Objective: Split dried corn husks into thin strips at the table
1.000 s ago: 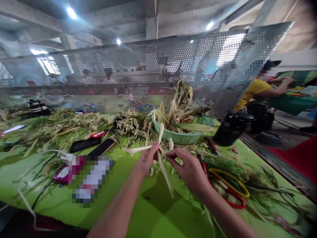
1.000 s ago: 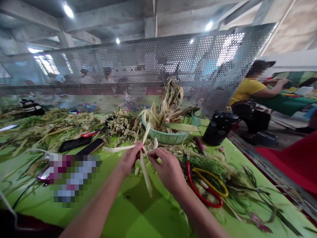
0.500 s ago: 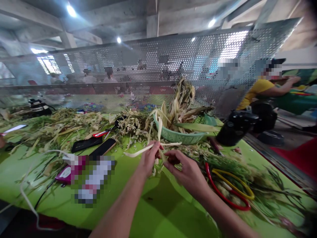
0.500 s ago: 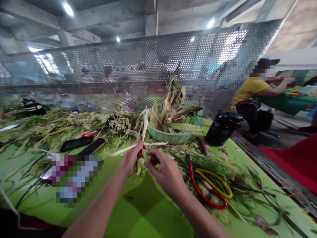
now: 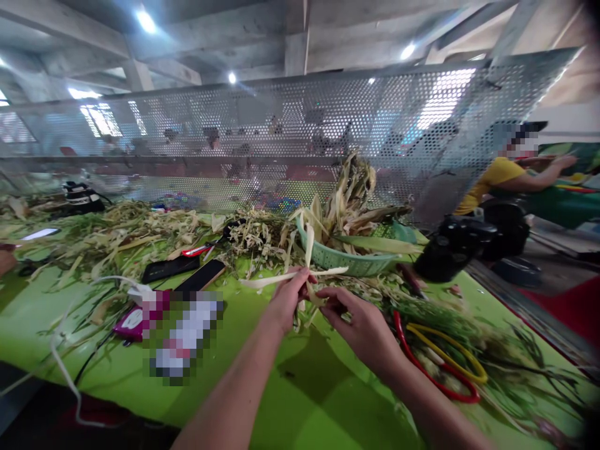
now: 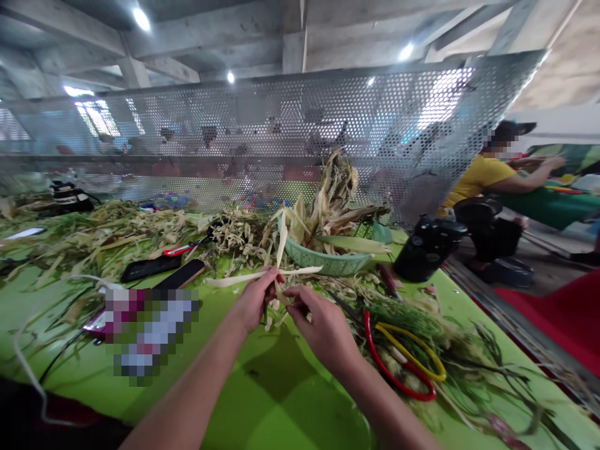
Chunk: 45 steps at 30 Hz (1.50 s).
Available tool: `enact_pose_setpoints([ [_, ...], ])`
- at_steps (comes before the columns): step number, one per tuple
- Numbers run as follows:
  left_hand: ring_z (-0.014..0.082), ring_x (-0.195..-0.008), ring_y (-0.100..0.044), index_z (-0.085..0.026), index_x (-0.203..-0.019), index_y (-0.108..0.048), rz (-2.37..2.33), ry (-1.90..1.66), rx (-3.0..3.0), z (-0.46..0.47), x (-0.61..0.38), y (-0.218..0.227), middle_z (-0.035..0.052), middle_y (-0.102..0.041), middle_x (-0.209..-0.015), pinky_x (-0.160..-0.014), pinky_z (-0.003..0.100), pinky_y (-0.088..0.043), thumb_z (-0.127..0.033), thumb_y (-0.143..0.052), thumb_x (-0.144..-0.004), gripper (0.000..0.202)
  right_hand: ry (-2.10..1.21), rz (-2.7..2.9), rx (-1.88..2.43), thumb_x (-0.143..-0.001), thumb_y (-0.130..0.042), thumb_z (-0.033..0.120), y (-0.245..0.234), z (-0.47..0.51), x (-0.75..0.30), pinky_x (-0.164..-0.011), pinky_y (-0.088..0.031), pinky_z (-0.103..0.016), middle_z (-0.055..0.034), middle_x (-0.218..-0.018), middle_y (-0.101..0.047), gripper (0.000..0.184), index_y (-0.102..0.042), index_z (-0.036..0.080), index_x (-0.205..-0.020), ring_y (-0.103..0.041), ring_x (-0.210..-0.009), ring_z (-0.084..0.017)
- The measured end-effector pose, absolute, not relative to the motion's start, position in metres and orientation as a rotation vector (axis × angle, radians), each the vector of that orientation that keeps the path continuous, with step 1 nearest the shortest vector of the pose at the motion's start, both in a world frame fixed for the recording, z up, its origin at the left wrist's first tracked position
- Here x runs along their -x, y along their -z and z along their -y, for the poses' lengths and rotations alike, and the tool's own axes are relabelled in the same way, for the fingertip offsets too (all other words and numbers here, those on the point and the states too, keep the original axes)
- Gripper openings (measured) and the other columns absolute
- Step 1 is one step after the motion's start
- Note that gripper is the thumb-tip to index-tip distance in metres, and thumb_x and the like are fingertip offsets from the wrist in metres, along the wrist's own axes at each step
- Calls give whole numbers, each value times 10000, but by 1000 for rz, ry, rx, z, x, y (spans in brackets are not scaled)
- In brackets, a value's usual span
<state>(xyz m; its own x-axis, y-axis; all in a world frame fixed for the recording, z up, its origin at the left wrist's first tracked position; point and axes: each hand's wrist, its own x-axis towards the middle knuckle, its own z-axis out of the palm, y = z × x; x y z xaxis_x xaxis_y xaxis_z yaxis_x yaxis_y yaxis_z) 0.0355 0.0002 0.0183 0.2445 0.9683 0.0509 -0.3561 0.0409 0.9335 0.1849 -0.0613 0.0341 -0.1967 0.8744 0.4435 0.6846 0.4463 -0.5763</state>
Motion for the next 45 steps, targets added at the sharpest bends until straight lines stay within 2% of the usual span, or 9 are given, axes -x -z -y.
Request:
enact_pose_setpoints([
  [12,84,-556,-387,-182,-747,-628,-787,-1172,-1119,1,-35,-19,-25,-418,-602,-524,186,-338,-544,-533,-825,382,-340,2026,1268,-892,-523,211,-32,59,-186,-713,-489,-281,-42,-913,-685,147,-630,216,-993,-636,-781,-174],
  [17,93,-578,-399,-185,-750,-622,-766,-1164,-1197,3,-34,-19,-9,-476,-649,-530,206,-319,-543,-523,-835,381,-387,2035,1196,-903,-533,232,-37,62,-185,-741,-487,-293,-44,-897,-666,123,-648,227,-945,-628,-823,-186],
  [20,90,-583,-403,-173,-736,-615,-737,-1129,-1220,2,-34,-19,-8,-487,-651,-537,210,-313,-535,-528,-835,385,-343,1908,1170,-904,-542,250,-40,62,-188,-734,-492,-290,-58,-980,-639,124,-640,232,-979,-613,-794,-171],
  [24,79,-566,-387,-164,-751,-609,-707,-1039,-1198,1,-36,-18,-16,-507,-654,-538,209,-308,-564,-563,-801,406,-360,1716,1198,-893,-557,246,-36,57,-193,-750,-517,-303,-70,-1149,-609,223,-586,248,-1114,-620,-744,-143],
  [29,93,-613,-431,-174,-775,-591,-705,-1007,-1192,3,-36,-18,-14,-521,-672,-571,209,-333,-581,-601,-766,407,-454,1654,1185,-883,-576,276,-28,53,-194,-848,-516,-344,-59,-1025,-676,187,-615,228,-1060,-657,-925,-201],
  [35,82,-572,-381,-176,-732,-547,-721,-1069,-1194,4,-35,-19,-36,-424,-613,-559,197,-337,-537,-587,-801,370,-357,1691,1200,-864,-581,237,-34,57,-189,-825,-508,-341,-54,-960,-690,140,-651,209,-980,-648,-882,-202],
  [39,85,-580,-386,-177,-717,-538,-757,-1126,-1151,3,-37,-16,-37,-423,-622,-572,194,-356,-512,-605,-793,350,-371,1718,1186,-848,-585,210,-36,60,-185,-794,-507,-329,-48,-927,-692,148,-669,215,-970,-648,-854,-199],
  [43,101,-609,-414,-178,-717,-551,-774,-1100,-1199,5,-35,-18,-26,-443,-638,-597,211,-373,-511,-603,-789,345,-522,1667,1175,-844,-607,257,-37,59,-183,-801,-500,-328,-46,-917,-691,133,-669,212,-952,-646,-851,-197],
  [45,108,-627,-423,-178,-746,-574,-783,-1061,-1291,6,-33,-22,-18,-466,-655,-612,221,-375,-511,-572,-811,340,-682,1566,1148,-850,-607,319,-39,58,-183,-793,-504,-329,-50,-914,-685,192,-646,206,-1001,-641,-857,-197],
])
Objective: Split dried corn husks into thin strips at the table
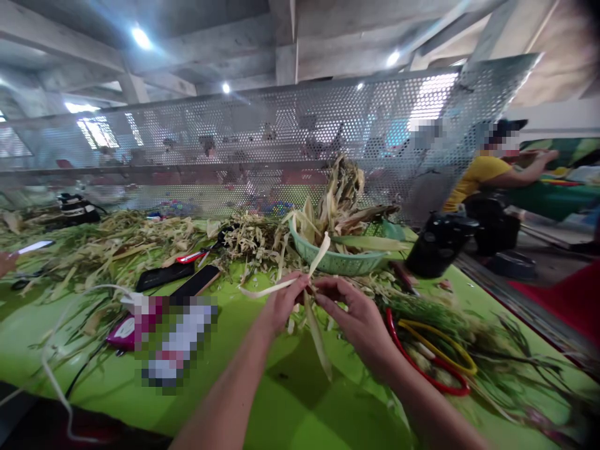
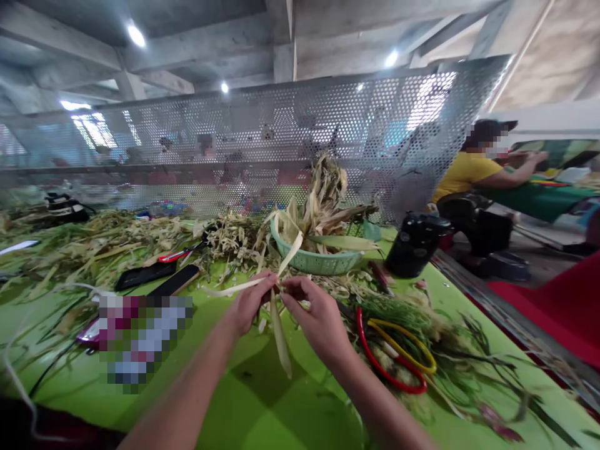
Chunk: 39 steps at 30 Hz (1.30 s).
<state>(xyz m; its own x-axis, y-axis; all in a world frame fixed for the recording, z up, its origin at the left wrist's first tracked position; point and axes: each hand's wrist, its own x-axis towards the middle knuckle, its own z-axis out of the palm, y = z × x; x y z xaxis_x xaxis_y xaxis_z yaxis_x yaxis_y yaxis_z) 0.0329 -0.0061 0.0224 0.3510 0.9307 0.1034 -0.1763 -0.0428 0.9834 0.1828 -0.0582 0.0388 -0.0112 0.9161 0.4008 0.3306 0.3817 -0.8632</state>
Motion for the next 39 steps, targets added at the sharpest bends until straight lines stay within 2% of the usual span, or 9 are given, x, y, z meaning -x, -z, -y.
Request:
enact_pose_setpoints([
  [3,123,-667,-440,-181,-781,-595,-789,-987,-1487,9,-29,-30,-3,-512,-703,-641,241,-372,-518,-518,-844,352,-877,1394,1116,-852,-593,407,-42,56,-184,-678,-503,-289,-50,-885,-666,284,-615,187,-1030,-613,-774,-174],
  [8,150,-750,-495,-178,-832,-619,-708,-838,-1716,11,-30,-34,25,-584,-788,-689,259,-388,-541,-466,-865,396,-855,1339,1173,-815,-617,461,-44,52,-189,-471,-339,-222,-3,-695,-566,298,-628,164,-843,-414,-535,-98],
  [15,170,-755,-511,-167,-837,-635,-573,-723,-1803,14,-43,-23,48,-608,-806,-672,269,-385,-462,-503,-860,324,-761,1328,1229,-744,-690,452,-34,46,-194,-546,-396,-235,-1,-692,-581,279,-628,180,-740,-491,-626,-132],
  [19,169,-721,-493,-171,-822,-648,-560,-741,-1720,19,-43,-29,46,-596,-773,-667,273,-372,-475,-531,-843,327,-831,1287,1225,-749,-682,465,-35,45,-192,-522,-409,-238,11,-642,-552,297,-602,184,-694,-481,-581,-128],
  [22,147,-668,-468,-169,-807,-650,-594,-790,-1579,21,-40,-35,34,-579,-738,-638,267,-350,-513,-535,-836,364,-928,1278,1181,-805,-621,486,-38,45,-192,-538,-440,-246,6,-643,-572,306,-644,182,-775,-503,-573,-132],
  [26,123,-613,-435,-177,-748,-636,-750,-977,-1350,17,-34,-34,13,-532,-671,-582,246,-324,-565,-530,-822,409,-975,1344,1168,-851,-572,486,-40,47,-195,-740,-503,-299,-56,-864,-684,341,-682,175,-940,-614,-779,-181],
  [28,113,-596,-426,-176,-729,-629,-805,-1063,-1253,13,-32,-31,6,-512,-645,-557,231,-319,-567,-541,-814,410,-980,1363,1174,-826,-614,478,-39,47,-196,-770,-508,-315,-72,-928,-693,340,-677,172,-960,-627,-827,-195],
  [32,85,-558,-394,-166,-719,-605,-776,-1153,-1065,7,-34,-26,0,-518,-654,-514,207,-310,-542,-562,-811,389,-886,1418,1186,-785,-678,446,-33,45,-196,-772,-504,-308,-61,-893,-689,303,-680,172,-914,-623,-825,-187],
  [39,54,-516,-359,-145,-702,-610,-717,-1144,-921,4,-38,-27,-8,-510,-629,-468,191,-266,-503,-676,-731,366,-620,1504,1288,-810,-656,421,-24,45,-200,-710,-497,-304,-51,-824,-670,251,-677,182,-883,-589,-754,-181],
])
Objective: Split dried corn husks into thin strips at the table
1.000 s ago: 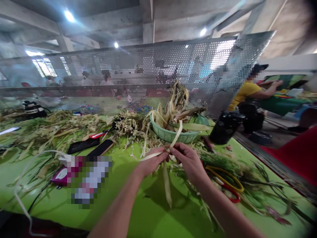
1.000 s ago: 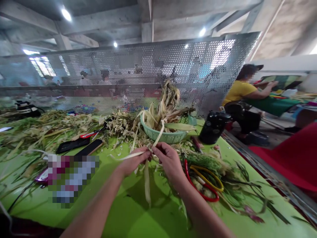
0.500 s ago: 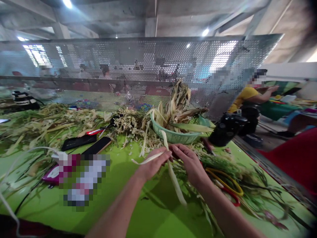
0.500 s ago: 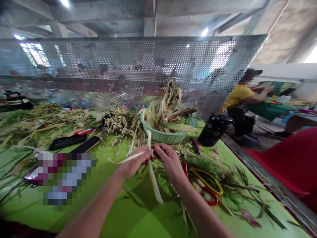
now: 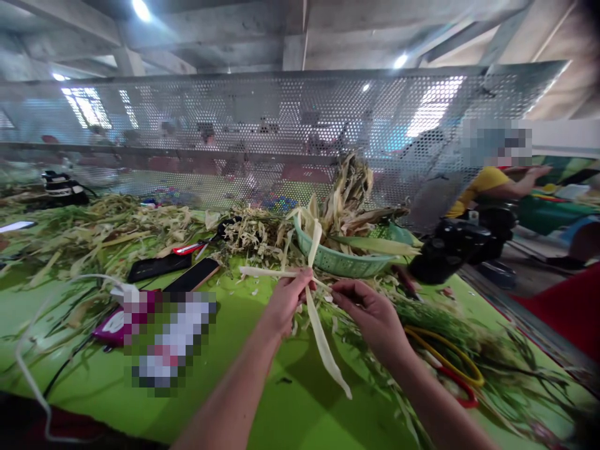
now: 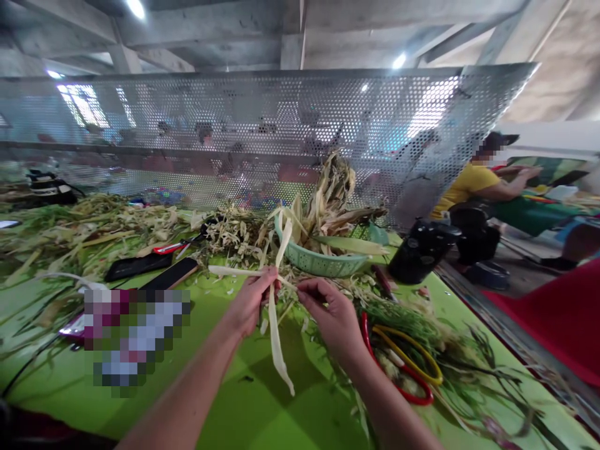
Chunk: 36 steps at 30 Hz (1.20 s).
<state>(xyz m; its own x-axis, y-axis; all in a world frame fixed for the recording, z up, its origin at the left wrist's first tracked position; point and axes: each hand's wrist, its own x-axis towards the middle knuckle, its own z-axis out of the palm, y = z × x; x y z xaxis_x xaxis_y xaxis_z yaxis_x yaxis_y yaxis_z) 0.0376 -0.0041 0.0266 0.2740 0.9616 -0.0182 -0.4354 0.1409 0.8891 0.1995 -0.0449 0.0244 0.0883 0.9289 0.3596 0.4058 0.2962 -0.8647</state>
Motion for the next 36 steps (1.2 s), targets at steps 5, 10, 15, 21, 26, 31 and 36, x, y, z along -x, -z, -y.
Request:
enact_pose_setpoints([
  [5,62,-529,-398,-148,-702,-610,-714,-1152,-895,4,-37,-27,6,-559,-655,-473,203,-282,-502,-694,-702,364,-523,1515,1280,-816,-651,407,-22,44,-201,-754,-511,-326,-62,-866,-691,235,-676,188,-899,-621,-797,-201],
  [10,69,-545,-413,-151,-742,-631,-729,-1150,-917,4,-37,-28,15,-586,-696,-501,205,-315,-551,-647,-732,401,-449,1528,1291,-820,-650,384,-25,44,-199,-763,-503,-313,-47,-870,-696,210,-680,191,-900,-631,-806,-198],
  [15,79,-550,-365,-153,-733,-632,-695,-1109,-978,5,-35,-28,-16,-465,-612,-528,212,-310,-555,-606,-768,404,-352,1590,1314,-844,-616,362,-29,46,-200,-755,-493,-327,-51,-867,-686,184,-674,197,-903,-627,-806,-206],
  [21,112,-617,-426,-188,-825,-669,-854,-1068,-1123,11,-31,-30,-7,-511,-656,-580,237,-326,-555,-597,-771,378,-17,1758,1264,-848,-622,289,-33,51,-198,-913,-429,-423,-73,-1063,-640,187,-658,255,-1029,-572,-1032,-256],
  [26,108,-606,-419,-195,-831,-655,-870,-1072,-1150,9,-34,-26,-21,-507,-643,-587,235,-326,-542,-568,-794,359,-5,1922,1161,-863,-605,216,-37,60,-185,-867,-438,-389,-54,-1028,-668,223,-660,291,-1064,-590,-991,-240],
  [31,102,-568,-382,-174,-796,-650,-820,-1119,-1132,9,-38,-27,-33,-416,-580,-565,234,-315,-540,-530,-824,386,-245,1923,1115,-921,-511,222,-40,67,-180,-830,-473,-326,-40,-1040,-700,239,-657,292,-1097,-636,-953,-208],
  [36,97,-580,-380,-166,-771,-651,-774,-1121,-1114,9,-38,-27,-29,-423,-600,-566,227,-308,-534,-565,-807,380,-352,1934,1134,-917,-521,238,-41,72,-179,-834,-477,-328,-52,-1033,-694,198,-666,269,-1048,-633,-955,-213],
])
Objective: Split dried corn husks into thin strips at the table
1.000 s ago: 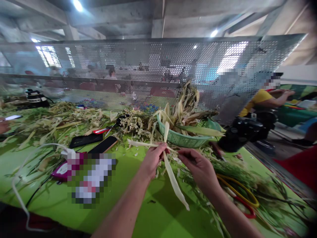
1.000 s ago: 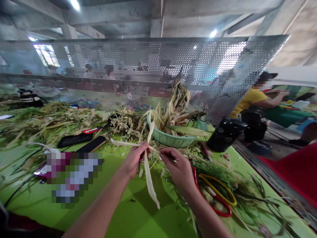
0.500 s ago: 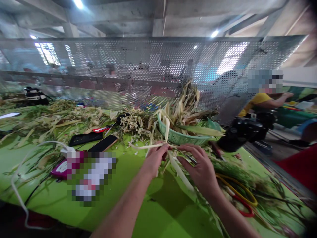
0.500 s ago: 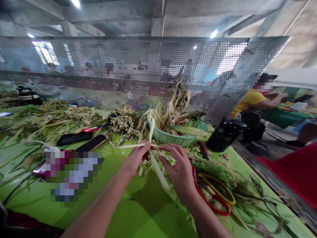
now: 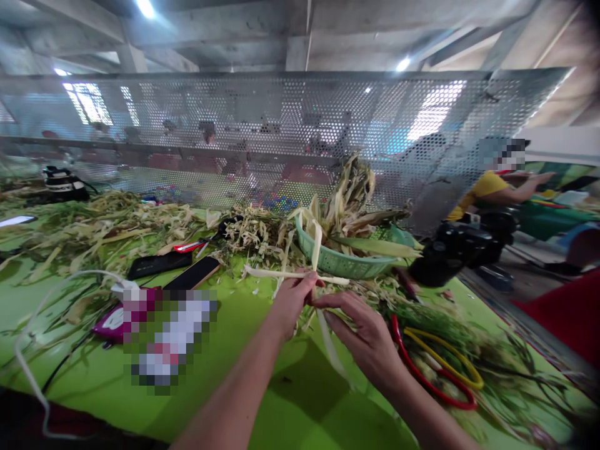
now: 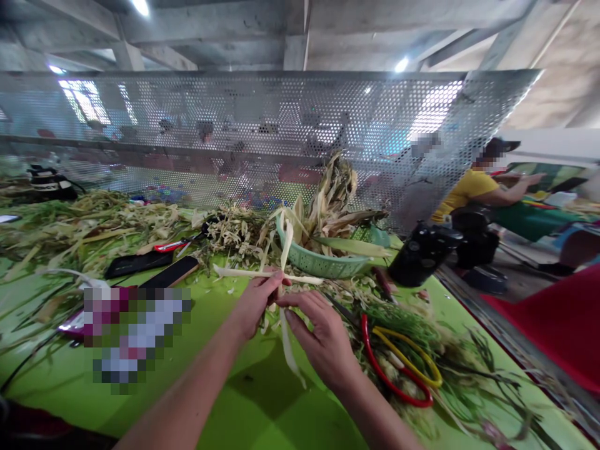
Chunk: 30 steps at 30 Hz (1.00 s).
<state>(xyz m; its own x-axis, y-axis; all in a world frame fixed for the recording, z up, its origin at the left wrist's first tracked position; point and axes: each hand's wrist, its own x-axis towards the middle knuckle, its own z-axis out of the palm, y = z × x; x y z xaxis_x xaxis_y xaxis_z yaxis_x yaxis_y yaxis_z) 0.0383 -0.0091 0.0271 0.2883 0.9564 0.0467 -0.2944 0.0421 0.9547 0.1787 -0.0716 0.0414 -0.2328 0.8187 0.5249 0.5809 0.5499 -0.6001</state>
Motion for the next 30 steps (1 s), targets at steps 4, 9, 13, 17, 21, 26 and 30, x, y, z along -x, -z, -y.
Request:
enact_pose_setpoints([
  [4,102,-604,-403,-171,-777,-645,-789,-1123,-1135,8,-37,-24,-13,-477,-645,-573,225,-318,-515,-575,-805,352,-452,1818,1167,-910,-532,270,-40,71,-181,-830,-476,-310,-47,-1020,-677,162,-663,251,-1004,-627,-947,-204],
  [9,92,-579,-391,-163,-775,-640,-792,-1116,-1091,10,-35,-29,-11,-483,-636,-553,215,-307,-528,-583,-796,370,-548,1528,1238,-883,-562,345,-41,64,-187,-804,-484,-322,-65,-1031,-649,219,-636,234,-1057,-625,-892,-202],
  [13,90,-589,-410,-149,-783,-637,-770,-1169,-987,13,-38,-36,15,-560,-701,-547,212,-318,-527,-644,-744,380,-789,1365,1253,-832,-614,345,-53,57,-183,-783,-488,-325,-50,-896,-676,318,-597,217,-1123,-643,-838,-197],
  [17,95,-592,-438,-159,-765,-631,-731,-1226,-943,14,-40,-44,0,-554,-669,-561,220,-339,-520,-670,-719,366,-990,1312,1121,-757,-692,336,-69,48,-176,-889,-474,-349,-59,-1011,-690,341,-612,207,-1061,-655,-943,-212],
  [21,92,-561,-406,-171,-778,-628,-718,-1258,-1010,12,-34,-53,-27,-492,-607,-548,225,-313,-517,-632,-758,346,-1020,1319,1054,-727,-730,336,-79,36,-173,-928,-464,-347,-58,-1036,-691,357,-617,206,-1039,-645,-1008,-216],
  [26,96,-552,-379,-166,-751,-622,-745,-1197,-1156,12,-22,-62,-38,-431,-563,-550,236,-286,-513,-610,-775,348,-957,1400,1012,-733,-706,327,-78,17,-172,-850,-498,-340,-52,-954,-690,320,-630,190,-1012,-649,-885,-191],
  [30,110,-587,-387,-177,-759,-632,-808,-1167,-1175,8,-24,-57,-28,-461,-603,-567,245,-282,-527,-625,-753,350,-905,1454,997,-739,-672,297,-69,5,-173,-822,-508,-352,-53,-916,-684,297,-624,185,-1010,-641,-840,-192],
])
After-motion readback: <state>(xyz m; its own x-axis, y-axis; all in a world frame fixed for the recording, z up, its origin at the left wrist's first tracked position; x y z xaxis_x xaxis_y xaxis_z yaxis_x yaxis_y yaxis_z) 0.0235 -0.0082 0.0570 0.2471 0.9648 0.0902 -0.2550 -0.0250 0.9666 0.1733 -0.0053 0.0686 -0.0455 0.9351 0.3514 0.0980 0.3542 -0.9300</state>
